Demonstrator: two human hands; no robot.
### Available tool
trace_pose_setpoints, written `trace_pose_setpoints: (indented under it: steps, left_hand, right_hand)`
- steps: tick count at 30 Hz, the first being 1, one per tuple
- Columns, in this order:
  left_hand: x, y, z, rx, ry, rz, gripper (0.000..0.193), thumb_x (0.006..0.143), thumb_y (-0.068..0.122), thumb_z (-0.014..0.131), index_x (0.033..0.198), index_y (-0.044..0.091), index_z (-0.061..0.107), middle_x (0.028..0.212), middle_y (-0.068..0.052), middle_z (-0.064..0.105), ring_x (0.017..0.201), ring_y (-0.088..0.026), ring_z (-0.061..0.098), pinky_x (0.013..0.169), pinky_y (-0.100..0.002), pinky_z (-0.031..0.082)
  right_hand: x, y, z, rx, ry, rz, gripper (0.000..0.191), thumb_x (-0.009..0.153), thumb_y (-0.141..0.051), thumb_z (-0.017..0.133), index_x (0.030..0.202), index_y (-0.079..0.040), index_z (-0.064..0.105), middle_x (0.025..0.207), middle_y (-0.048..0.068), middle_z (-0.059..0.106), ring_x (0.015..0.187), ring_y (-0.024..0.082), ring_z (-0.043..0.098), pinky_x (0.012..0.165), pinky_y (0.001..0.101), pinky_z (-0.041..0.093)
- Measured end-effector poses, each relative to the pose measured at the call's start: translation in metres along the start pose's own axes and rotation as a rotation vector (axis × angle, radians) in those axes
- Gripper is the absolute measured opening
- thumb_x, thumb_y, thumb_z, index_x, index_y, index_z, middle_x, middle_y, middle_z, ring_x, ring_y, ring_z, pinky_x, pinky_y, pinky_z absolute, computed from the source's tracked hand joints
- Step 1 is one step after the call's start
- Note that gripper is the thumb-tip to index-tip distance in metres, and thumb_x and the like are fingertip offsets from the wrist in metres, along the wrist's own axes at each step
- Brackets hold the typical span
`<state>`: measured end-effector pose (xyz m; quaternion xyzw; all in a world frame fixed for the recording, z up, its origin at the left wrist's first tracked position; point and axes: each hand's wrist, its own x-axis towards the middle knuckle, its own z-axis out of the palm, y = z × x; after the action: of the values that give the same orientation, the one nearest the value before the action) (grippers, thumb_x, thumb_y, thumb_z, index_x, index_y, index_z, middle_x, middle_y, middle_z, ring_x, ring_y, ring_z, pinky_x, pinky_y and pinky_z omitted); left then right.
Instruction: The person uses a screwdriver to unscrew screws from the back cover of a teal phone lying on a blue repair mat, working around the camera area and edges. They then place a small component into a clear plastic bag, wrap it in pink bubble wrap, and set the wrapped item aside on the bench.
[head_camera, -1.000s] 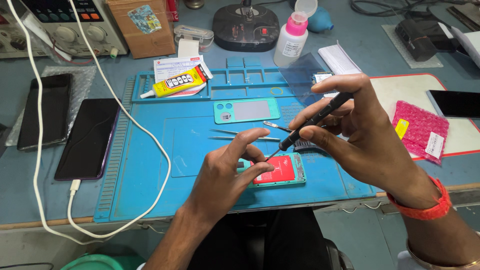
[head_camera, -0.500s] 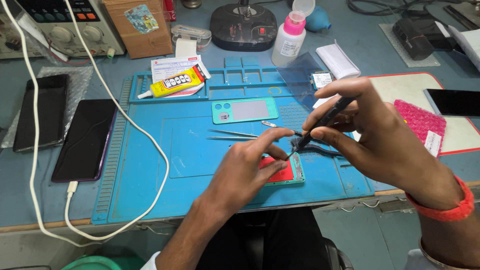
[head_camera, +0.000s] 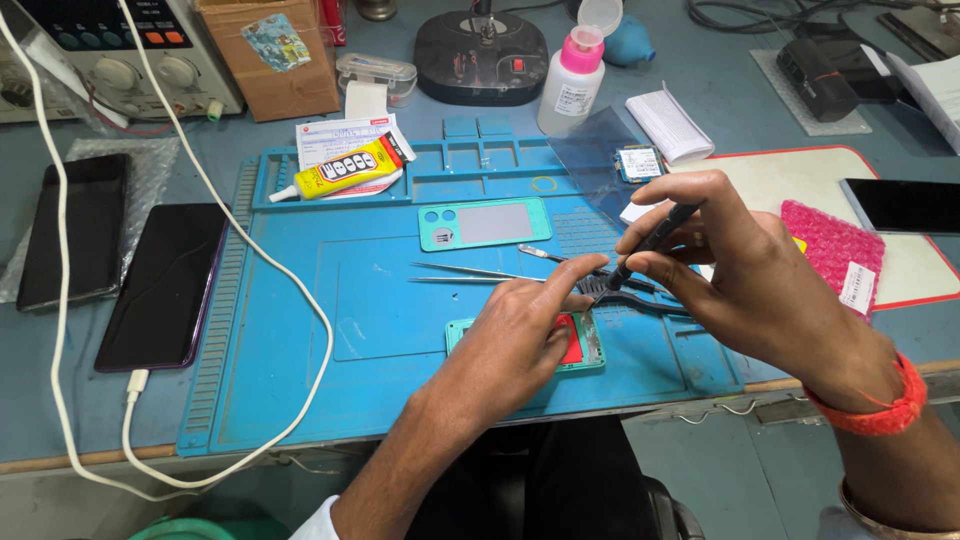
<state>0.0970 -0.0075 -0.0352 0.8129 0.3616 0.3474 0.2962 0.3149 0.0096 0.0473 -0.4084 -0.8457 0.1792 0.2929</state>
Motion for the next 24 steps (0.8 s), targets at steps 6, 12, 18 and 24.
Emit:
trace_pose_setpoints:
  steps: [6, 12, 18, 24]
  left_hand:
    - [0.001, 0.003, -0.002, -0.031, 0.014, 0.007, 0.072, 0.082, -0.006, 0.060, 0.149, 0.012, 0.042, 0.118, -0.017, 0.076, 0.115, -0.038, 0.068, 0.101, -0.048, 0.050]
    - [0.001, 0.005, -0.004, -0.081, -0.001, -0.046, 0.068, 0.083, -0.006, 0.058, 0.148, 0.011, 0.042, 0.119, -0.019, 0.075, 0.115, -0.039, 0.069, 0.096, -0.048, 0.053]
    - [-0.005, 0.009, -0.011, -0.011, -0.037, -0.083, 0.076, 0.086, 0.008, 0.070, 0.154, 0.010, 0.035, 0.121, -0.018, 0.070, 0.112, -0.038, 0.066, 0.096, -0.048, 0.050]
    - [-0.027, 0.015, -0.025, 0.209, -0.086, -0.126, 0.086, 0.077, 0.024, 0.083, 0.151, 0.014, 0.041, 0.125, -0.014, 0.062, 0.119, -0.033, 0.055, 0.103, -0.047, 0.040]
  right_hand:
    - [-0.001, 0.001, 0.001, 0.039, -0.011, -0.008, 0.047, 0.092, 0.000, 0.068, 0.129, -0.006, 0.040, 0.101, 0.012, 0.074, 0.098, 0.021, 0.079, 0.081, 0.0345, 0.062]
    - [-0.002, 0.006, 0.002, 0.071, -0.057, -0.058, 0.047, 0.090, 0.004, 0.066, 0.128, -0.006, 0.040, 0.109, 0.014, 0.074, 0.103, 0.023, 0.078, 0.082, 0.0353, 0.062]
    - [-0.002, 0.007, 0.000, 0.084, -0.115, -0.073, 0.050, 0.091, 0.006, 0.062, 0.134, -0.006, 0.041, 0.116, 0.015, 0.073, 0.103, 0.024, 0.078, 0.081, 0.0356, 0.061]
    - [0.002, 0.001, 0.005, -0.098, -0.001, 0.067, 0.054, 0.087, -0.008, 0.076, 0.131, -0.010, 0.046, 0.092, 0.009, 0.077, 0.090, 0.021, 0.081, 0.076, 0.0335, 0.066]
